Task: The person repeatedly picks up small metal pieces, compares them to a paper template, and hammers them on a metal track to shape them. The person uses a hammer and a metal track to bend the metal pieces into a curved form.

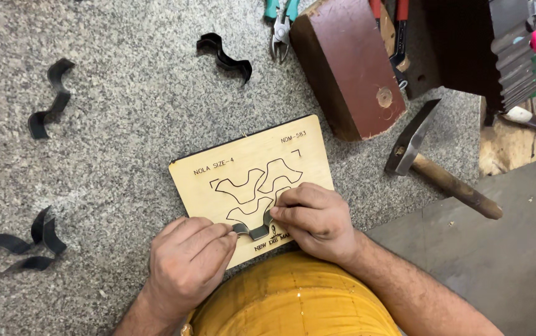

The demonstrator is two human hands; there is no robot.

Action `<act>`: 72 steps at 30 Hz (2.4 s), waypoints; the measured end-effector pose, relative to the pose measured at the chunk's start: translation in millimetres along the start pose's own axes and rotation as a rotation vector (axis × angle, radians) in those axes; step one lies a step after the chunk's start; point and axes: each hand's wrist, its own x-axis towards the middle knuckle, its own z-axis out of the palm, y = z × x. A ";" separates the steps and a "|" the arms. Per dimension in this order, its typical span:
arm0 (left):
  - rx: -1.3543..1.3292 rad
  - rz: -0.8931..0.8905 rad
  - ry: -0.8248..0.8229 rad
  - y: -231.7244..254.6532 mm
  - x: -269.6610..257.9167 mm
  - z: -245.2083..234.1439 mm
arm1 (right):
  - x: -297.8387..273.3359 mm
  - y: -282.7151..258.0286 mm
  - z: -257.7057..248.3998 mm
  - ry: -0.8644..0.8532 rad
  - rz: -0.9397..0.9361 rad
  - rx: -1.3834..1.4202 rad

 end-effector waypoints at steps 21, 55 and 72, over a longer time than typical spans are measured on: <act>-0.508 -0.491 -0.297 25.8 22.8 -26.8 | 5.8 -37.0 -57.2 -0.009 -0.441 -0.159; -0.834 -0.576 0.319 122.0 222.7 272.9 | -306.6 97.8 -262.5 0.044 0.838 -0.019; -0.957 -0.590 0.385 126.4 223.3 297.7 | -235.8 72.0 -246.8 0.505 0.272 0.162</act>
